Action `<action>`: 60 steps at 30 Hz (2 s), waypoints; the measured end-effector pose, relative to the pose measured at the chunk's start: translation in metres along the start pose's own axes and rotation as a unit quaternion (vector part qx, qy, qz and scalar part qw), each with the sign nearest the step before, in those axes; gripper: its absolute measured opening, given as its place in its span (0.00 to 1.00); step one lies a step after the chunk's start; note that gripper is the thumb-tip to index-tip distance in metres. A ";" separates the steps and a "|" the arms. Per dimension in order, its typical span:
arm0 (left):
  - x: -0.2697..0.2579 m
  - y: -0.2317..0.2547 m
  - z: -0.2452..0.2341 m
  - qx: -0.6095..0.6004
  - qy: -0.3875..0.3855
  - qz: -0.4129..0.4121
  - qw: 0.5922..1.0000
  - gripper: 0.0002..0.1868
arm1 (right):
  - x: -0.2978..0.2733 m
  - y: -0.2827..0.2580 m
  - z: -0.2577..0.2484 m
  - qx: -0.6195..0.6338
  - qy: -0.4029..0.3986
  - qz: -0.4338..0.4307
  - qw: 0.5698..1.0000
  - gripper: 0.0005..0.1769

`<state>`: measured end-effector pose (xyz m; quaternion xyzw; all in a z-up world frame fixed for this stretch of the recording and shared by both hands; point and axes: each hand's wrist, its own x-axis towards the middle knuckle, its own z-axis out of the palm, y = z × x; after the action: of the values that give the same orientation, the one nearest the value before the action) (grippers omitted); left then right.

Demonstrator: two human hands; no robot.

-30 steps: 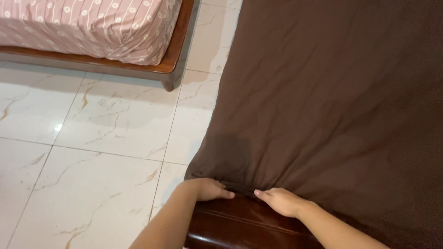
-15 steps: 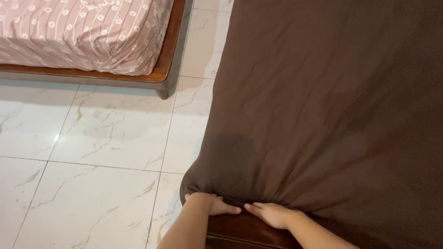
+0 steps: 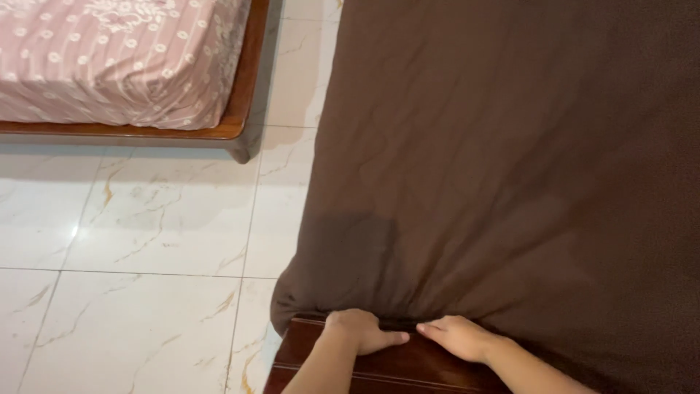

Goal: Assembling cushions and placing a brown cover on a sofa.

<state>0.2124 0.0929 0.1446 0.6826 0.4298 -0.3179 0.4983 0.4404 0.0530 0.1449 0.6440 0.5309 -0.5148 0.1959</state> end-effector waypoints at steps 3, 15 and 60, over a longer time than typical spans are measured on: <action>0.003 -0.001 0.005 -0.008 -0.021 -0.020 1.000 0.53 | 0.009 0.012 0.003 0.049 -0.087 0.050 0.994 0.35; -0.036 0.018 -0.008 -0.005 0.006 -0.051 0.999 0.51 | -0.017 0.005 0.001 -0.032 0.070 -0.065 0.995 0.27; -0.531 -0.303 -0.186 0.086 0.618 -0.158 0.765 0.49 | -0.171 -0.393 -0.173 -0.153 0.568 -0.132 0.798 0.48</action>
<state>-0.2880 0.1678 0.5356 0.6934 0.7178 0.0631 0.0069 0.1874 0.2496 0.4773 0.7063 0.6984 0.0107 -0.1150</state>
